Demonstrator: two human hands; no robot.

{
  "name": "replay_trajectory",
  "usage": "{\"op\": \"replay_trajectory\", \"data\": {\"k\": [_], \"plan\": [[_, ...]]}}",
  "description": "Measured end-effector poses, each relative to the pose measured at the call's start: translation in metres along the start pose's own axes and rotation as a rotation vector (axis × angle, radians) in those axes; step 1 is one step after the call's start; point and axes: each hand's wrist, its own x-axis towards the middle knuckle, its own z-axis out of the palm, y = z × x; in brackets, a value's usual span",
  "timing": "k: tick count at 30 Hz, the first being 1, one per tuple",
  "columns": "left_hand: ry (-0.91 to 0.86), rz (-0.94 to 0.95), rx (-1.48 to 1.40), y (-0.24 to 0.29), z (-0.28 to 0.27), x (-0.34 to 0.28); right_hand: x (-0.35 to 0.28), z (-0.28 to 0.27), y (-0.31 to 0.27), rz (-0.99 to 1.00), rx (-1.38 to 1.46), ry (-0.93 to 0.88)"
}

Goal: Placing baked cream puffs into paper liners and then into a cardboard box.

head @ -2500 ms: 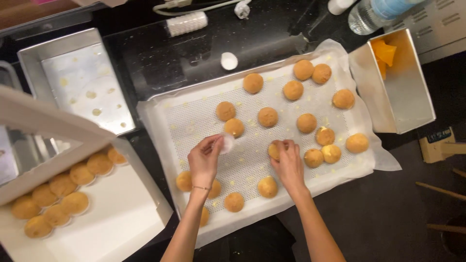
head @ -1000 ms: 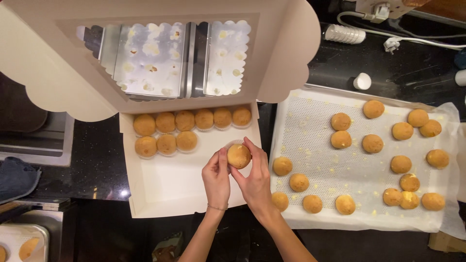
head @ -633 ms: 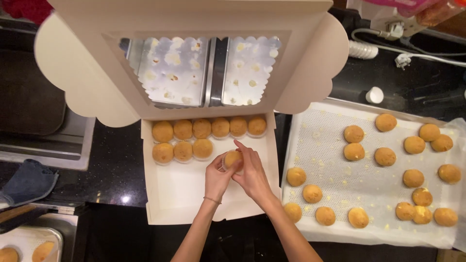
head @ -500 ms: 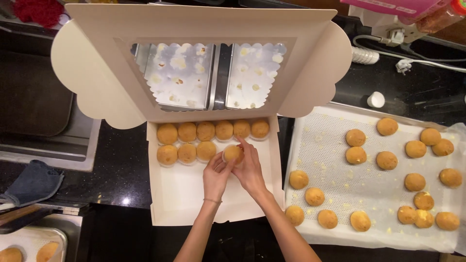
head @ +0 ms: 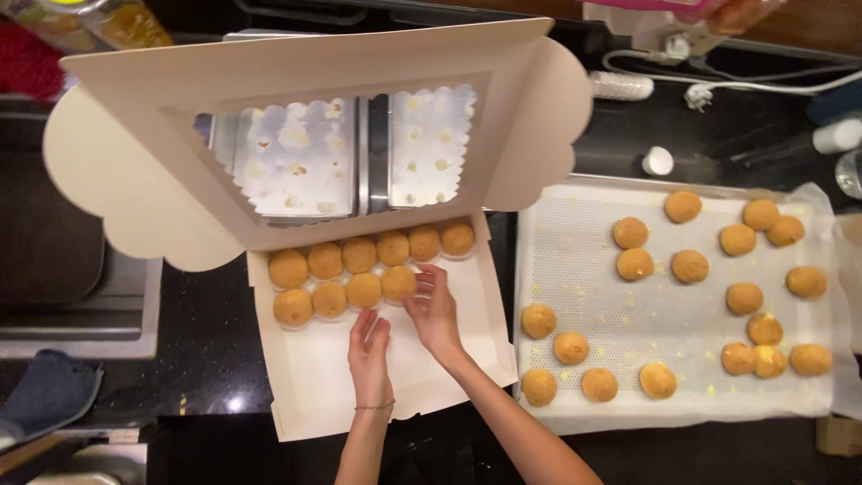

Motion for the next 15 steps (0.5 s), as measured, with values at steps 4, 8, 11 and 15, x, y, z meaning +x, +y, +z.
{"op": "replay_trajectory", "data": {"k": [4, 8, 11, 15], "plan": [[-0.061, 0.027, 0.011, -0.015, -0.018, 0.004, -0.005, -0.021, -0.036, 0.053, 0.022, -0.010], [-0.033, 0.088, -0.036, -0.022, -0.025, -0.002, 0.005, -0.120, -0.062, -0.245, -0.197, 0.142], [-0.003, 0.216, 0.032, -0.032, -0.031, -0.005, 0.062, -0.246, -0.059, -0.198, -0.325, 0.488], [0.013, 0.426, 0.144, -0.032, 0.030, -0.043, 0.189, -0.411, 0.022, -0.392, -0.569, 0.808]]}}
